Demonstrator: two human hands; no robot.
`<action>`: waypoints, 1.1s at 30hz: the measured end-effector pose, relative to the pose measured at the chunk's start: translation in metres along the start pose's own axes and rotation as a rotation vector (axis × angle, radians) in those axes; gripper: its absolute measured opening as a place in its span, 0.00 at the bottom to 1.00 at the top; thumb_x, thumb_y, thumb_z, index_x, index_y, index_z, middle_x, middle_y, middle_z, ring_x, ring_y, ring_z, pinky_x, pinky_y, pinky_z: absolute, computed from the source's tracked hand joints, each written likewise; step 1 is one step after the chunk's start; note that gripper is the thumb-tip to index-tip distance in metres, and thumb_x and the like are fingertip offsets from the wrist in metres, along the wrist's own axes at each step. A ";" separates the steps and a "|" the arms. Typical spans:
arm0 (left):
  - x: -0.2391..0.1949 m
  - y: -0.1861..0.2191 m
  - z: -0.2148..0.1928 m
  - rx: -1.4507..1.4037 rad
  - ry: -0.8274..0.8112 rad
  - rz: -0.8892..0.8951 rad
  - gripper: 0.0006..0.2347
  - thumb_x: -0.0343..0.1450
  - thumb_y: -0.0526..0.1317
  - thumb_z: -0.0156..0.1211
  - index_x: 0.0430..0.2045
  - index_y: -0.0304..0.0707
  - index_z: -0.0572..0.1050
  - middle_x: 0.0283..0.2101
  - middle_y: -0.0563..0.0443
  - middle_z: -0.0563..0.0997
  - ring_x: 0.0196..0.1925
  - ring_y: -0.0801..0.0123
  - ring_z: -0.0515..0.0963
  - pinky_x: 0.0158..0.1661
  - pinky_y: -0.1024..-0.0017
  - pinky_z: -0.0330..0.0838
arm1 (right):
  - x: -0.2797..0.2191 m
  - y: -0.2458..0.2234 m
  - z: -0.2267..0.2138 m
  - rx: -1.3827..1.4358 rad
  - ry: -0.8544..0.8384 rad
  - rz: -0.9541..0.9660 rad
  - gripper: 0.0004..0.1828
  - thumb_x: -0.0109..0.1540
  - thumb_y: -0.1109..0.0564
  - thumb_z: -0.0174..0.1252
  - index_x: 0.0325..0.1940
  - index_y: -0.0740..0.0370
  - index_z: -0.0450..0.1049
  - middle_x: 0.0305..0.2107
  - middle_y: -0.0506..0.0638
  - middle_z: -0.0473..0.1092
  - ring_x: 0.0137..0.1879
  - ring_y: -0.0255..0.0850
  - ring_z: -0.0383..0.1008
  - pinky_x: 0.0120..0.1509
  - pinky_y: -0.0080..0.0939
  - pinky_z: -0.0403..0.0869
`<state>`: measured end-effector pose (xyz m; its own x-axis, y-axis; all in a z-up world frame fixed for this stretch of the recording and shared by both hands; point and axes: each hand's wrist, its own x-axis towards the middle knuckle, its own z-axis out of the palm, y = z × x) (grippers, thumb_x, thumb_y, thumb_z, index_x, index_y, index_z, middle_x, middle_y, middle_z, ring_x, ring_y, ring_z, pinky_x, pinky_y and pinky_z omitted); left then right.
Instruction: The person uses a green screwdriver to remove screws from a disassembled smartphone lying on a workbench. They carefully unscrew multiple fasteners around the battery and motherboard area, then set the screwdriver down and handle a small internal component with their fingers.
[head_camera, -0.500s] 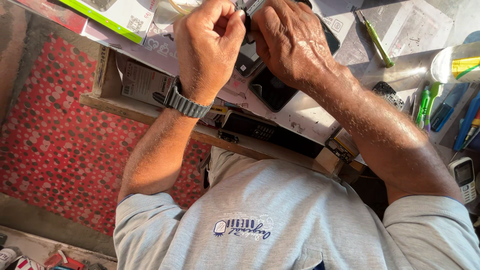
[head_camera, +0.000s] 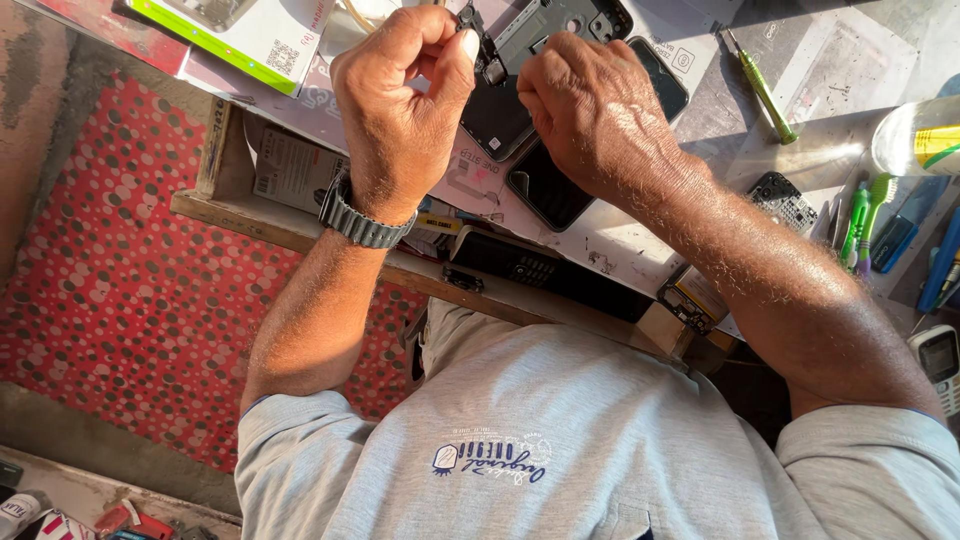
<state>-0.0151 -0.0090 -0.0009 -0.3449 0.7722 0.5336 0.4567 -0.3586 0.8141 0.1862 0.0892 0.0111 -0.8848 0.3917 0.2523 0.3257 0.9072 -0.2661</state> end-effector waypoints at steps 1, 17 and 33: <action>0.000 0.000 -0.002 0.009 -0.002 0.015 0.04 0.78 0.29 0.66 0.37 0.31 0.76 0.34 0.53 0.82 0.34 0.76 0.83 0.35 0.78 0.76 | -0.001 0.000 0.002 0.000 -0.019 0.008 0.05 0.71 0.59 0.61 0.46 0.63 0.74 0.37 0.54 0.69 0.43 0.49 0.72 0.49 0.53 0.69; -0.013 0.019 0.008 -0.357 0.084 -0.218 0.03 0.80 0.31 0.62 0.40 0.29 0.74 0.36 0.53 0.79 0.34 0.78 0.83 0.34 0.78 0.82 | -0.003 -0.019 -0.019 1.135 0.049 0.411 0.17 0.68 0.65 0.64 0.60 0.69 0.71 0.49 0.56 0.77 0.56 0.43 0.81 0.60 0.41 0.84; -0.029 0.060 0.046 -0.415 -0.033 -0.337 0.04 0.80 0.30 0.62 0.38 0.29 0.74 0.36 0.49 0.81 0.31 0.77 0.82 0.33 0.79 0.80 | -0.067 -0.010 -0.043 1.819 0.104 0.672 0.12 0.70 0.64 0.59 0.56 0.73 0.75 0.45 0.61 0.78 0.49 0.46 0.82 0.57 0.45 0.83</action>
<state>0.0600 -0.0284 0.0220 -0.3871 0.8941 0.2252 -0.0402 -0.2603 0.9647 0.2567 0.0601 0.0369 -0.7400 0.6211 -0.2583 -0.1914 -0.5625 -0.8043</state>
